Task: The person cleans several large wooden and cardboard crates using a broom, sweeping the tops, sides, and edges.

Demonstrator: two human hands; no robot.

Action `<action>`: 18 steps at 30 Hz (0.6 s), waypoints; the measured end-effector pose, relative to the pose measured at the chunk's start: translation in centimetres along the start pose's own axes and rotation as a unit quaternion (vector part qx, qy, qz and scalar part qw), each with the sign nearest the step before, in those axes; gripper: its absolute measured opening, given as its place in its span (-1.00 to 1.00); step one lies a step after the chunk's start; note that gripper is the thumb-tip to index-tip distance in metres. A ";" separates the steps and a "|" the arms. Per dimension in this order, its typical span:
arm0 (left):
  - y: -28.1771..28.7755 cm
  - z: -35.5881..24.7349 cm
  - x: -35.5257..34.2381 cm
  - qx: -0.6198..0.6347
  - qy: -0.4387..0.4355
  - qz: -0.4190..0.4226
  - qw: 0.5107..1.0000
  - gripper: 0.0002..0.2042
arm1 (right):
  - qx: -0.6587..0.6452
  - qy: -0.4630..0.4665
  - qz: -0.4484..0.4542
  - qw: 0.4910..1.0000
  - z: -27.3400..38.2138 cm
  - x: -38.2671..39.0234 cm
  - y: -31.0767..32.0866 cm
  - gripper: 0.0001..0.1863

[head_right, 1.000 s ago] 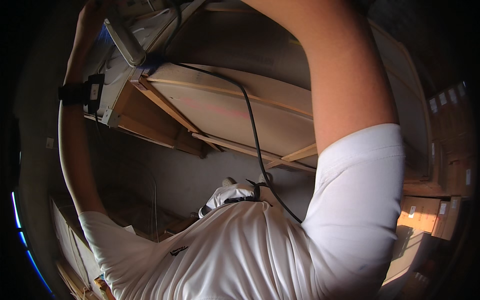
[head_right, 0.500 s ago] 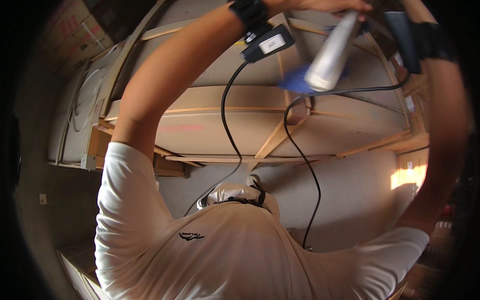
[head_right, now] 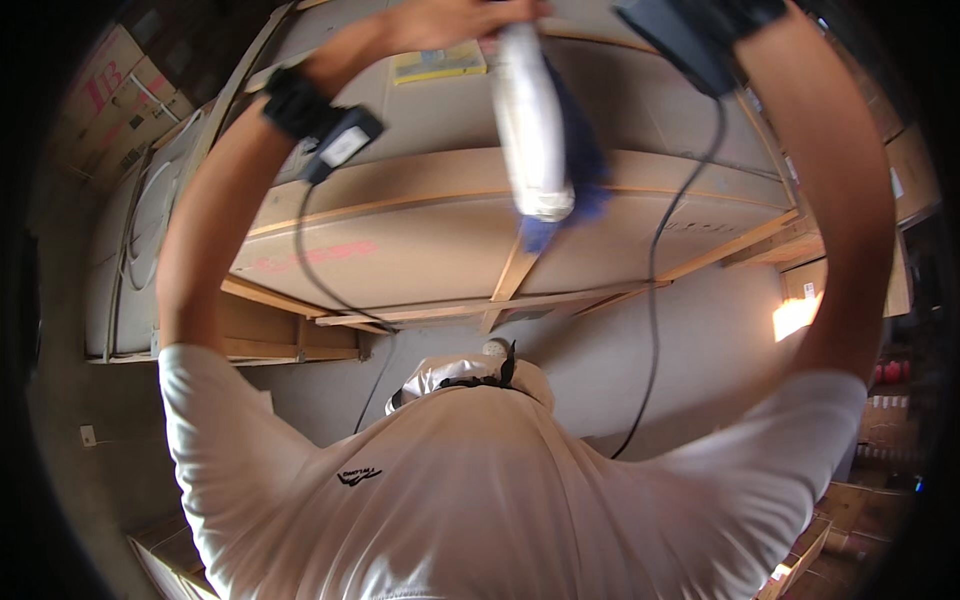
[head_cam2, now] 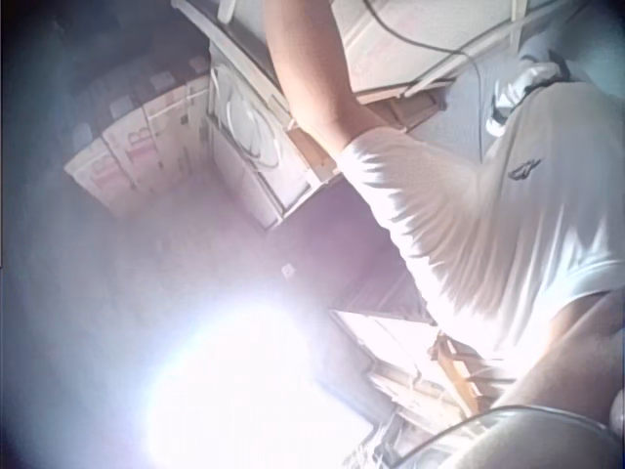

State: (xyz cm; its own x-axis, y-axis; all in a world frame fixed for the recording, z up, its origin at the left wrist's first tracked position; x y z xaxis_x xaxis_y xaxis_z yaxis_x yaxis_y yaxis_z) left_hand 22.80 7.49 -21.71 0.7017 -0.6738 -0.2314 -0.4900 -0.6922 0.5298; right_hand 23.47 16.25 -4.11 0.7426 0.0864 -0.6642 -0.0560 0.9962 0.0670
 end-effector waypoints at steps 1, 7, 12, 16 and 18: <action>2.3 1.8 2.1 0.000 -0.010 0.018 1.000 -0.68 | -0.009 0.013 -0.011 1.000 -1.5 -1.0 -2.9 -0.78; 15.3 8.0 19.0 -0.185 0.202 -0.121 0.954 -0.77 | -0.170 -0.020 0.056 0.984 -10.1 -2.4 -14.6 -0.80; 18.0 11.4 28.9 -0.169 0.267 -0.228 0.921 -0.73 | -0.270 -0.046 0.098 0.957 -14.5 -0.9 -22.9 -0.81; 15.0 10.1 29.4 -0.239 0.288 -0.251 0.892 -0.75 | -0.339 -0.064 0.125 0.930 -15.8 0.1 -29.8 -0.83; 13.3 11.2 29.8 -0.210 0.207 -0.307 0.905 -0.72 | -0.367 -0.067 0.140 0.917 -15.8 0.9 -33.2 -0.83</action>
State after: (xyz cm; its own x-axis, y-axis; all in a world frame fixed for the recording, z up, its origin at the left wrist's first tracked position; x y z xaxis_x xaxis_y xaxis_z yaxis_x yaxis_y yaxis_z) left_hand 31.39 -24.74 -30.72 0.9512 0.0203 -0.3079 0.2375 -0.6850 0.6887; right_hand 15.46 -16.56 -18.69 0.7030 0.3879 -0.5962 -0.6553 0.6791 -0.3308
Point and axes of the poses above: each hand's wrist, its own x-axis away from the middle knuckle, its own y-axis out of the back of the hand, z = x × y, the point moved 4 cm from there along -x, towards the middle knuckle, and after that the axes turned 10 degrees about y, right-handed, at the moved point
